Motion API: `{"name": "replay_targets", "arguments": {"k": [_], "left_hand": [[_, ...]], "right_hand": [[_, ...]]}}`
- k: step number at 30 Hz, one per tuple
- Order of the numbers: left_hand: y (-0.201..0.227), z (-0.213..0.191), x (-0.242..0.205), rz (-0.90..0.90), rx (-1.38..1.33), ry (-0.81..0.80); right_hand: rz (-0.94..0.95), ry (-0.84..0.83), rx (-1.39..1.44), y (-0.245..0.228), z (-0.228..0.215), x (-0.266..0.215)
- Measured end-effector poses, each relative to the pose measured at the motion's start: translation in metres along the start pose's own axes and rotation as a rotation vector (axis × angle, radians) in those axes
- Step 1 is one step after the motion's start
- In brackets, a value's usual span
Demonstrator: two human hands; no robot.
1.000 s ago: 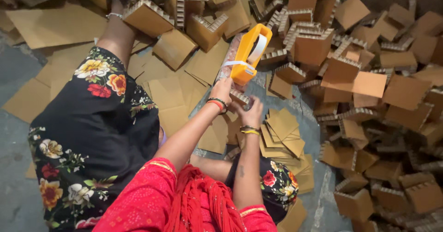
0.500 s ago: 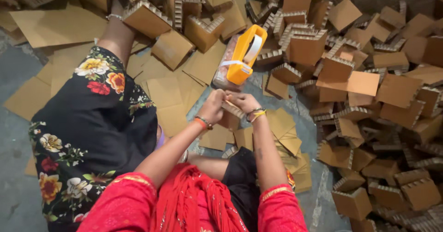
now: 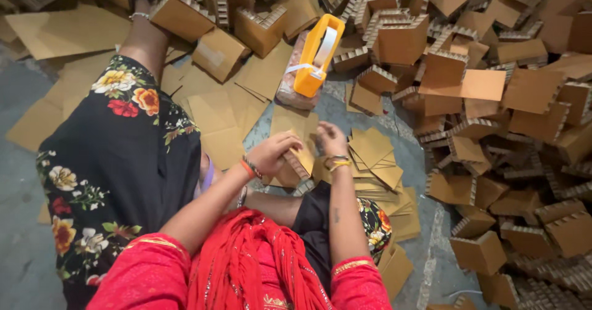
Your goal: The person sits on the floor surrounded by cardboard pieces and assembles small boxes. They fold the cardboard flaps and use a handheld tape dispenser to seal the edges, repeating the process for multiple units.
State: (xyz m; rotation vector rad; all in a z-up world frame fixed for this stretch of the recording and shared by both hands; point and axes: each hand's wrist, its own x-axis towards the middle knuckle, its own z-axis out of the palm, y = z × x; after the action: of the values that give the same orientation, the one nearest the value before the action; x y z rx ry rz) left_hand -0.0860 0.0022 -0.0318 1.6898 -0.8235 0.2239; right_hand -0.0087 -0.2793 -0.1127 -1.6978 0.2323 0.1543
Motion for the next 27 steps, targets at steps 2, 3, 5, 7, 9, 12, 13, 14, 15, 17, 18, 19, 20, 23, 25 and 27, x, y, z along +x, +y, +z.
{"name": "replay_targets", "arguments": {"k": [2,3,5,7,9,12,13,14,15,17,18,19,20,23,25,27], "left_hand": [[0.001,-0.018,0.013,-0.096,0.127,-0.214],[0.000,-0.029,0.021,-0.145,0.188,-0.324],[-0.004,-0.062,0.033,-0.481,0.287,-0.470],[-0.012,-0.114,0.057,-0.231,0.489,0.215],[-0.012,-0.199,0.073,0.061,0.648,0.861],[0.021,-0.221,0.065,-0.044,0.311,0.824],[0.029,-0.224,0.063,-0.071,0.200,0.817],[0.032,-0.230,0.062,-0.087,0.092,0.805],[0.029,-0.236,0.058,-0.103,-0.016,0.791],[0.006,-0.216,0.032,-0.315,0.124,0.667],[-0.009,-0.197,0.009,-0.395,0.369,0.499],[-0.025,-0.167,-0.017,-0.585,0.397,0.489],[-0.043,-0.151,-0.040,-0.748,0.550,0.431],[-0.093,-0.120,-0.088,-1.094,0.876,0.222],[-0.117,-0.114,-0.088,-1.123,0.921,0.130],[-0.124,-0.123,-0.082,-1.205,0.783,0.229]], "right_hand": [[-0.085,0.012,0.109,-0.017,-0.018,0.010],[-0.125,0.004,0.136,-0.028,-0.025,0.011],[-0.079,0.021,0.151,-0.045,-0.032,-0.003],[-0.062,0.029,0.132,-0.056,-0.030,-0.007],[-0.056,0.037,0.072,-0.054,-0.021,-0.005],[-0.205,-0.049,-0.081,-0.035,0.015,-0.002],[-0.262,-0.157,-0.157,-0.031,0.031,-0.005],[-0.329,-0.262,-0.228,-0.028,0.054,-0.009],[-0.252,-0.314,-0.285,-0.023,0.079,-0.016],[-0.221,-0.364,-0.337,-0.009,0.132,-0.036],[-0.277,-0.368,-0.332,-0.003,0.156,-0.039],[-0.283,-0.313,-0.386,0.002,0.172,-0.038],[-0.279,-0.255,-0.441,0.009,0.186,-0.040],[-0.142,-0.104,-0.431,0.033,0.208,-0.041],[-0.074,-0.079,-0.225,0.052,0.214,-0.043],[-0.060,-0.104,0.139,0.063,0.225,-0.040]]}}
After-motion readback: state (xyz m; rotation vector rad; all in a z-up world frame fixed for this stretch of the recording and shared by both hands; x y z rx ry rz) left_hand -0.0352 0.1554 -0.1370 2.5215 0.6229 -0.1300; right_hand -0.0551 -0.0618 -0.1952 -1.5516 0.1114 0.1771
